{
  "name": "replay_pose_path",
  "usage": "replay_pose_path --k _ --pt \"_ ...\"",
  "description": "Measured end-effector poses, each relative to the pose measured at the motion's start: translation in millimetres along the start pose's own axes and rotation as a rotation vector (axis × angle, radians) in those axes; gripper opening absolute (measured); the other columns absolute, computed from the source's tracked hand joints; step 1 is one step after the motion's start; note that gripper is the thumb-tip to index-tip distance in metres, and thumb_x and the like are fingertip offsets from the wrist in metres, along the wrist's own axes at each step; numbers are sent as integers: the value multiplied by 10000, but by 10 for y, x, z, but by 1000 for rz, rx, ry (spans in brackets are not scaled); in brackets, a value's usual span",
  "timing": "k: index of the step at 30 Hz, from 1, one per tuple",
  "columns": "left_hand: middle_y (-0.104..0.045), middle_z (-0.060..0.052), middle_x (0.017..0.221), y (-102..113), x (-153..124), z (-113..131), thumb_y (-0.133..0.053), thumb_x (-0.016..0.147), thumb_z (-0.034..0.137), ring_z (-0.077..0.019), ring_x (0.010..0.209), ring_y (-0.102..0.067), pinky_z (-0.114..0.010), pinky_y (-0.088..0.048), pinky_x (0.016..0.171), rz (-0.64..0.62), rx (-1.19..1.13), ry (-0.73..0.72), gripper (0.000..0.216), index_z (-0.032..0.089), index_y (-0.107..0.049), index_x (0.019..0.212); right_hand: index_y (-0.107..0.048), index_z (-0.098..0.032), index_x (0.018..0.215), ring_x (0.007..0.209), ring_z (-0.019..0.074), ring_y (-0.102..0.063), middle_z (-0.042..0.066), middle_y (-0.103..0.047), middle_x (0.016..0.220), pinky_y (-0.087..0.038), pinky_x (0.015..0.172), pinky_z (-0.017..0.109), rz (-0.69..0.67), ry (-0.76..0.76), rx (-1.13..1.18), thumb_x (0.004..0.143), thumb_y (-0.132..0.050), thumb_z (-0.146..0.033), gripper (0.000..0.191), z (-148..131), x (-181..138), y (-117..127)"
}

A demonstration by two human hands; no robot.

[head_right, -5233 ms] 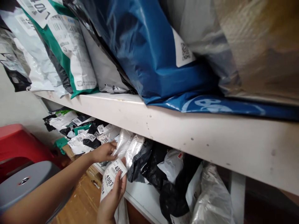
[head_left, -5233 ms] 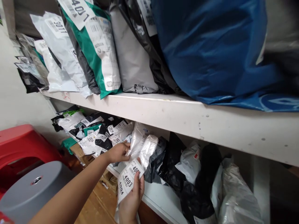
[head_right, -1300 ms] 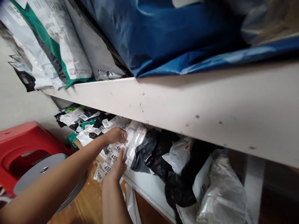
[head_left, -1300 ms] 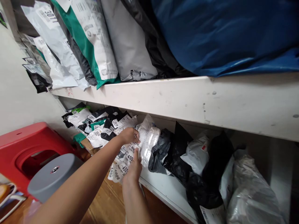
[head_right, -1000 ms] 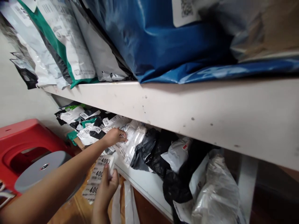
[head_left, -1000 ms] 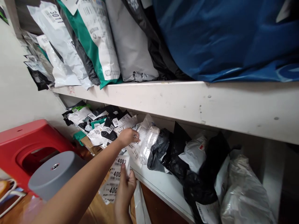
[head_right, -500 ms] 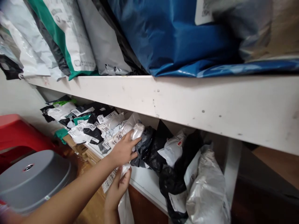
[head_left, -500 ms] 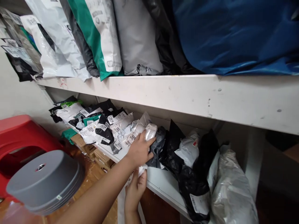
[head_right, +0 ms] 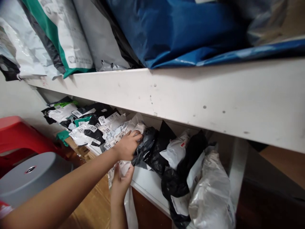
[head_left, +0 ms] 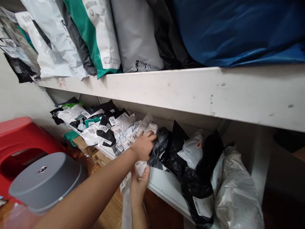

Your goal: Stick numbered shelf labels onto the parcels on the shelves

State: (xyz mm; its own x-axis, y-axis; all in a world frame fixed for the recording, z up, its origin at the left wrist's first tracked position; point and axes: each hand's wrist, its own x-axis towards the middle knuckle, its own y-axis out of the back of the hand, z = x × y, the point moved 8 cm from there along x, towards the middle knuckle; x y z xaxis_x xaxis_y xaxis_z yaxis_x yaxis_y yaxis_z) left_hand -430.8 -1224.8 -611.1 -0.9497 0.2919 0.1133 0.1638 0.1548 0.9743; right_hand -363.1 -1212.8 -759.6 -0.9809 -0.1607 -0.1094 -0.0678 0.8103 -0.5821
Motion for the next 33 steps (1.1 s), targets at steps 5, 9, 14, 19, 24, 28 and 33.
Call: replay_pose_path --k 5,9,14,19,24,28,33 --pt "-575 -103 1118 9 164 -45 -707 546 372 -327 1139 -393 -335 -414 948 -163 -50 49 384 113 -715 829 -469 -207 1096 966 208 -636 76 -673 1055 -499 832 326 -87 -68 156 723 -692 -467 506 65 26 -98" --pt "-574 -99 1198 -47 220 -52 -644 614 514 -324 1183 -376 -350 -340 1010 -385 -93 99 410 143 -737 762 -514 -211 973 992 226 -637 54 -687 1031 -505 852 369 -14 -127 350 649 -770 -408 458 122 124 -59" --pt "-621 -95 1174 -10 209 8 -592 708 523 -293 1223 -373 -373 -222 1085 -473 -69 46 411 167 -759 829 -532 -232 1102 1011 236 -654 48 -720 1020 -492 907 420 6 -190 552 619 -806 -298 559 54 128 -63" --pt "-570 -69 1255 19 125 -16 -618 740 448 -257 1297 -295 -290 -252 1075 -434 -138 49 307 206 -760 863 -603 -192 887 844 233 -699 53 -751 838 -521 834 411 -3 -284 560 592 -822 -395 419 81 120 -35" --pt "-461 -23 1349 -18 47 -79 -630 721 336 -257 1317 -248 -274 -285 1061 -431 -211 43 198 259 -760 849 -622 -194 854 862 208 -698 41 -755 865 -525 827 354 45 -228 569 505 -864 -334 447 28 151 0" --pt "-436 -14 1344 -22 31 -89 -630 726 331 -265 1319 -230 -305 -274 1077 -429 -226 26 187 281 -757 854 -611 -181 810 795 219 -706 66 -753 789 -539 754 352 59 -266 549 560 -821 -425 408 72 171 -9" --pt "-484 -20 1279 -6 24 -93 -702 689 352 -249 1282 -304 -304 -337 1035 -396 -164 -34 218 276 -740 890 -564 -184 706 696 211 -690 57 -739 714 -533 664 346 198 -279 563 543 -808 -395 361 185 257 56"
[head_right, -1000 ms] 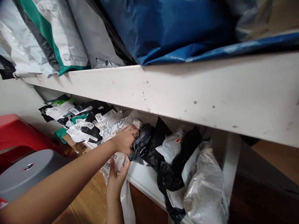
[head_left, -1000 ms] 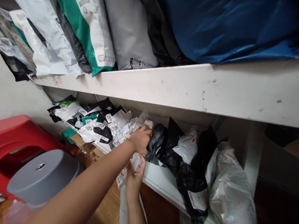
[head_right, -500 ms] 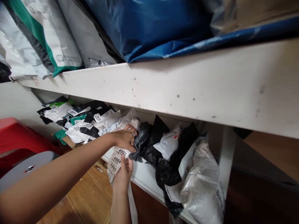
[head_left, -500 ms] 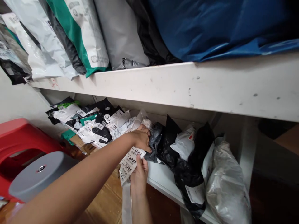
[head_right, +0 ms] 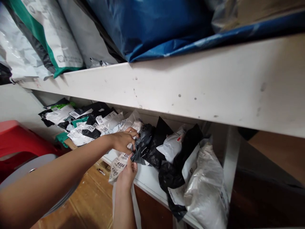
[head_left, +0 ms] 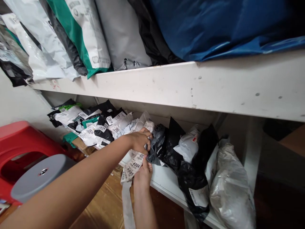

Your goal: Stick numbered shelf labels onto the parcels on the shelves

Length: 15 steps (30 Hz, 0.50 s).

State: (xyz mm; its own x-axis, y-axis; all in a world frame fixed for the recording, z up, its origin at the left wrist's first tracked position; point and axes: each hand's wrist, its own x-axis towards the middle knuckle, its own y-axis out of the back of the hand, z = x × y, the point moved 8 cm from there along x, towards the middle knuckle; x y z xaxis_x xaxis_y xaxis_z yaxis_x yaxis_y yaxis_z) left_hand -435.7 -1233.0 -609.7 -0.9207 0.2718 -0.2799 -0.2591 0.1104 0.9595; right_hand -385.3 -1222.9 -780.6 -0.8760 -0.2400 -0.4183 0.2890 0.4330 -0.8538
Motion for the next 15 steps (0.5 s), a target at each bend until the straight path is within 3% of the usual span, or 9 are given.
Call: replay_pose_path --k 3,8,11,15 --pt "-509 -28 1247 5 -6 0 -743 657 378 -254 1264 -336 -295 -411 958 36 46 -29 257 254 -722 882 -528 -206 661 603 189 -657 -8 -693 596 -521 601 332 53 35 17 530 -767 -320 296 16 75 8" --pt "-497 -80 1252 -33 0 50 -660 756 351 -285 1243 -335 -309 -428 941 92 155 -14 184 193 -727 820 -409 -225 555 465 155 -562 -62 -582 450 -481 515 313 75 77 21 545 -688 -287 286 21 173 -32" --pt "-503 -131 1206 -48 2 83 -588 808 325 -305 1199 -351 -332 -428 948 131 207 26 241 121 -716 827 -389 -229 547 431 146 -528 -79 -553 423 -474 501 314 75 80 13 555 -664 -268 278 31 209 -29" --pt "-505 -125 1207 -67 1 92 -614 788 343 -313 1178 -355 -344 -430 950 123 202 28 242 127 -723 785 -444 -231 604 484 156 -575 -84 -599 473 -489 532 312 73 83 23 560 -654 -253 217 33 189 -2"
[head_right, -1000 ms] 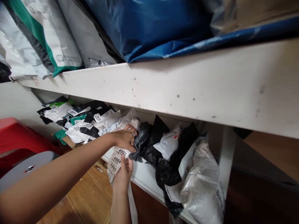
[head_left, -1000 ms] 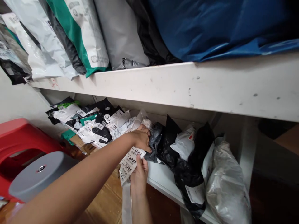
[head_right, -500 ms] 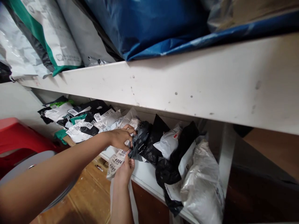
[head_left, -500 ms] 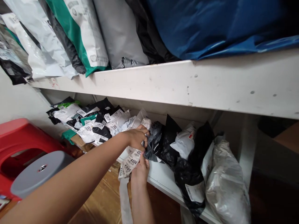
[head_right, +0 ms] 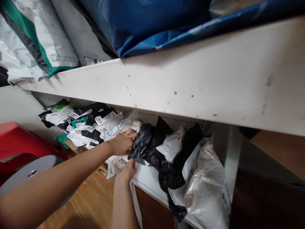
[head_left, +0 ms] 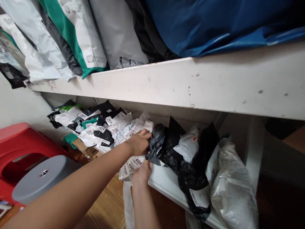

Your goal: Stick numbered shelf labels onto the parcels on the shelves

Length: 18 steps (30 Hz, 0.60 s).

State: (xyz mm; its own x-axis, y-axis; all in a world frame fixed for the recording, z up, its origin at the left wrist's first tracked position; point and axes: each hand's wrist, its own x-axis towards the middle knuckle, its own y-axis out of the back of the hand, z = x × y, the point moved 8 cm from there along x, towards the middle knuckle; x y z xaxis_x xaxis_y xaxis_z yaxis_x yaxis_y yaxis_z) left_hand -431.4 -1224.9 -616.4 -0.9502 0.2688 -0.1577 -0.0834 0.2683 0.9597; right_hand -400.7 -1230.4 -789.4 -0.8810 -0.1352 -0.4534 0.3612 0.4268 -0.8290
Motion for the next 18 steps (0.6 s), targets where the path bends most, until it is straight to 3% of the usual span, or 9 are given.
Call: replay_pose_path --k 8,14,18 --pt "-484 -119 1277 -57 15 -50 -633 771 256 -306 1212 -338 -328 -414 998 -15 5 8 205 98 -713 874 -599 -203 731 725 234 -693 24 -729 697 -536 706 398 -108 -113 14 543 -764 -339 284 25 -207 -59" --pt "-515 -131 1220 -73 -7 -18 -506 862 233 -300 1227 -330 -365 -376 1034 48 34 16 224 108 -688 901 -602 -206 658 681 223 -694 2 -723 641 -542 710 389 -99 -153 -1 595 -720 -307 167 63 -125 -114" --pt "-519 -153 1204 -77 -23 11 -466 873 197 -324 1214 -343 -414 -345 1056 84 67 19 242 86 -681 887 -623 -205 677 685 236 -697 14 -735 672 -549 711 404 -160 -192 -14 560 -758 -306 206 65 -162 -102"
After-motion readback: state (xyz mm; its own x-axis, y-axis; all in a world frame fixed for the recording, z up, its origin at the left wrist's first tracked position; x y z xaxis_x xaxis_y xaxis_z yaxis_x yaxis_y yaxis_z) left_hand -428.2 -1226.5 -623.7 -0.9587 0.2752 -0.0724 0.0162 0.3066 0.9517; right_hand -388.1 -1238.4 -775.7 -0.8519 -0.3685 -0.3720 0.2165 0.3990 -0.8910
